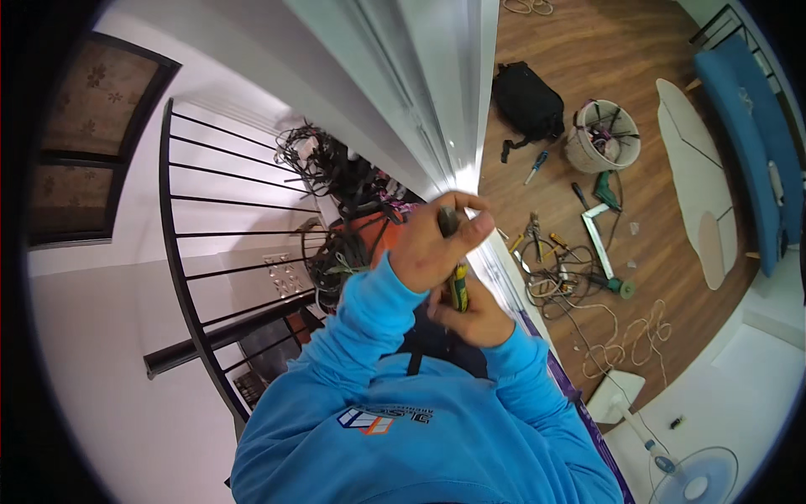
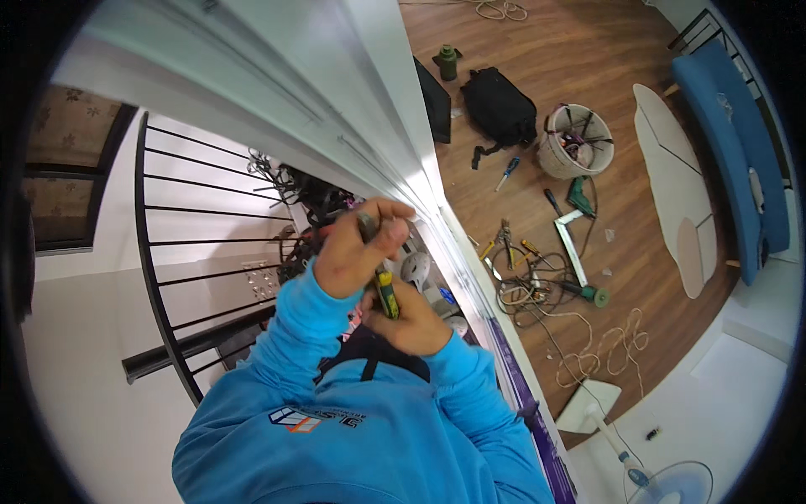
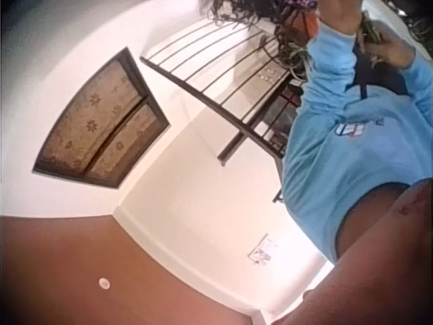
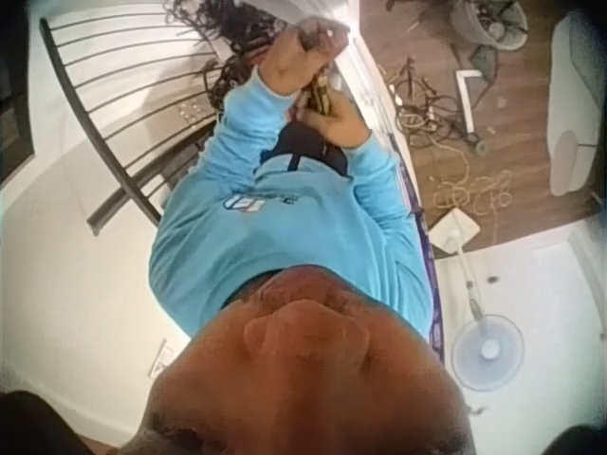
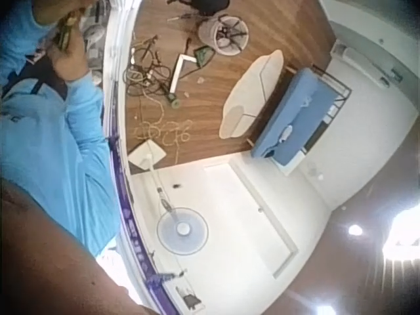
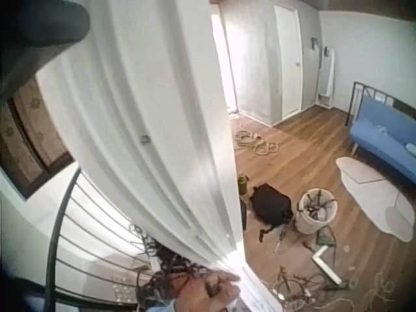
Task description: Repairing or installing a door or window frame using various hand and power tools.
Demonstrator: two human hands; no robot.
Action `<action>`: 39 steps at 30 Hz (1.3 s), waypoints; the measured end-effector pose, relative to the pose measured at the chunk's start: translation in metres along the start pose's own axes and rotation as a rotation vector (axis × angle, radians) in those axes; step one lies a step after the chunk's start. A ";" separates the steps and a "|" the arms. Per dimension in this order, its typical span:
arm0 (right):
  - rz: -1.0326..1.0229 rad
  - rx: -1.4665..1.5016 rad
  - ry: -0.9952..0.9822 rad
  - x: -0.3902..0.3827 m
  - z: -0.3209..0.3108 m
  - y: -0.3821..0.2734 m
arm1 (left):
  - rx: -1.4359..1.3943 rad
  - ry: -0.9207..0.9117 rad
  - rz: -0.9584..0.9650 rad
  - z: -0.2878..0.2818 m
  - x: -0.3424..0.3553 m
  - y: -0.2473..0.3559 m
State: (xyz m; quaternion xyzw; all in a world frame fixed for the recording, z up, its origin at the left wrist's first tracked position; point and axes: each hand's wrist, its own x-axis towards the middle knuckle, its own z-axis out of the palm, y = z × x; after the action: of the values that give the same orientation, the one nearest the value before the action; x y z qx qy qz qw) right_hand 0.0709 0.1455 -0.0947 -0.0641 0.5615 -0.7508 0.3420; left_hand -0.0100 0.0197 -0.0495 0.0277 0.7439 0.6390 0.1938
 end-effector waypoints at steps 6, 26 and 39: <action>0.064 0.501 -0.054 0.004 -0.009 -0.063 | -0.119 0.018 0.049 -0.023 -0.002 0.044; -0.031 1.027 -0.475 0.030 -0.043 -0.098 | -0.257 0.102 0.263 -0.036 0.012 0.051; 0.144 1.054 -0.068 0.015 -0.013 -0.122 | -0.201 0.038 0.114 -0.040 0.005 0.070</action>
State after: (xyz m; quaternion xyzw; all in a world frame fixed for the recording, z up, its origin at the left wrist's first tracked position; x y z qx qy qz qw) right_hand -0.0007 0.1637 0.0043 0.1308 0.0999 -0.9032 0.3965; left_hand -0.0424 -0.0041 0.0205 0.0384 0.6768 0.7208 0.1449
